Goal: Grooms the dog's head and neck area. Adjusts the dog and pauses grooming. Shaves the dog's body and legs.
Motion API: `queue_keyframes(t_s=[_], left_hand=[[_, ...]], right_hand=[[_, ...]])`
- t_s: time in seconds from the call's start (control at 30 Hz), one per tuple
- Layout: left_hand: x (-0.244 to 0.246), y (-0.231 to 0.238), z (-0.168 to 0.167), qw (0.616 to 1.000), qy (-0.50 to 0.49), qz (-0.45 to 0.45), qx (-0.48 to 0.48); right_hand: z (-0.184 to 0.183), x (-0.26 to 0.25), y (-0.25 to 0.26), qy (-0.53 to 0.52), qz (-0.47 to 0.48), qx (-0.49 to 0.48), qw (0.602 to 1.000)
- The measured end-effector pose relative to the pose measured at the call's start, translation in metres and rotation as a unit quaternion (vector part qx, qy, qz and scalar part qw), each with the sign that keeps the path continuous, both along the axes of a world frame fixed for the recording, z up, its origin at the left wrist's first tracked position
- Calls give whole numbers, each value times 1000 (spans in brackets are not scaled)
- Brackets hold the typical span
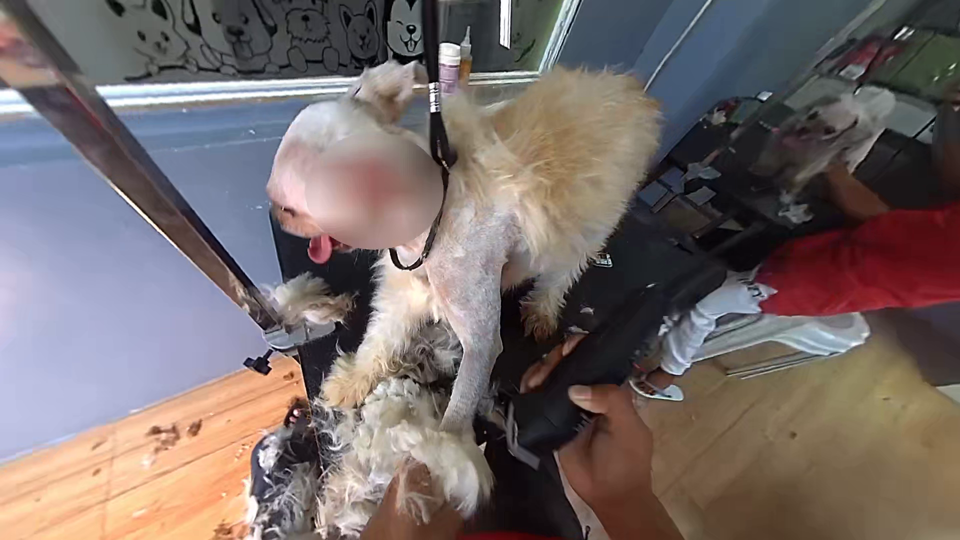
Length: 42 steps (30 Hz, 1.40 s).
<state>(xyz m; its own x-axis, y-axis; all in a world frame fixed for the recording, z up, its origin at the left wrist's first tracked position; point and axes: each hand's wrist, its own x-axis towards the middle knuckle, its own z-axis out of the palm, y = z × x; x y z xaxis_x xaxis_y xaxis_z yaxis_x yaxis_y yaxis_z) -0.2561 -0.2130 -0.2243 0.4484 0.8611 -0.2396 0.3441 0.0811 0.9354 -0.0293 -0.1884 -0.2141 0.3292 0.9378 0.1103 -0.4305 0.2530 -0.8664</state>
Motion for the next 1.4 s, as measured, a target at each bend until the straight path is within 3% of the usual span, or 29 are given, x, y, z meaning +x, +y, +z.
queue_keyframes(t_s=[0.07,0.17,0.3,0.37,0.43,0.47,0.53,0.6,0.7,0.8,0.93,1.07,1.17,1.23,1.4], left_hand=[[3,16,10,997,-11,-41,-62],[11,39,16,982,-14,-143,-126],[14,56,28,962,30,-212,-168],[15,72,44,949,111,-271,-122],[15,94,77,925,233,-298,-37],[13,106,89,929,255,-266,19],[17,129,95,974,187,-92,88],[51,140,91,988,17,151,31],[104,135,93,942,-94,282,-155],[144,136,96,917,-104,314,-221],[170,145,91,903,-118,382,-155],[170,148,107,908,-129,381,-115],[152,147,121,911,-179,336,-157],[144,146,125,913,-198,313,-171],[137,142,130,911,-211,299,-188]], right_hand=[[-10,2,-3,170,119,-39,977],[-26,-2,-4,310,288,-33,905],[-36,-1,5,315,397,44,861],[-44,-2,8,303,426,54,851],[-47,-4,8,283,411,11,866],[-48,-5,7,271,388,-18,881],[-51,-7,3,200,336,-36,920],[-57,-11,1,78,272,10,959],[-68,-19,-3,-69,187,32,979],[-75,-25,-7,-66,152,24,986],[-80,-20,-12,79,166,50,982],[-80,-5,-19,248,77,-102,960],[-85,26,-6,374,-8,-120,920],[-86,53,2,377,-10,-84,922],[-69,90,35,308,33,108,945]])
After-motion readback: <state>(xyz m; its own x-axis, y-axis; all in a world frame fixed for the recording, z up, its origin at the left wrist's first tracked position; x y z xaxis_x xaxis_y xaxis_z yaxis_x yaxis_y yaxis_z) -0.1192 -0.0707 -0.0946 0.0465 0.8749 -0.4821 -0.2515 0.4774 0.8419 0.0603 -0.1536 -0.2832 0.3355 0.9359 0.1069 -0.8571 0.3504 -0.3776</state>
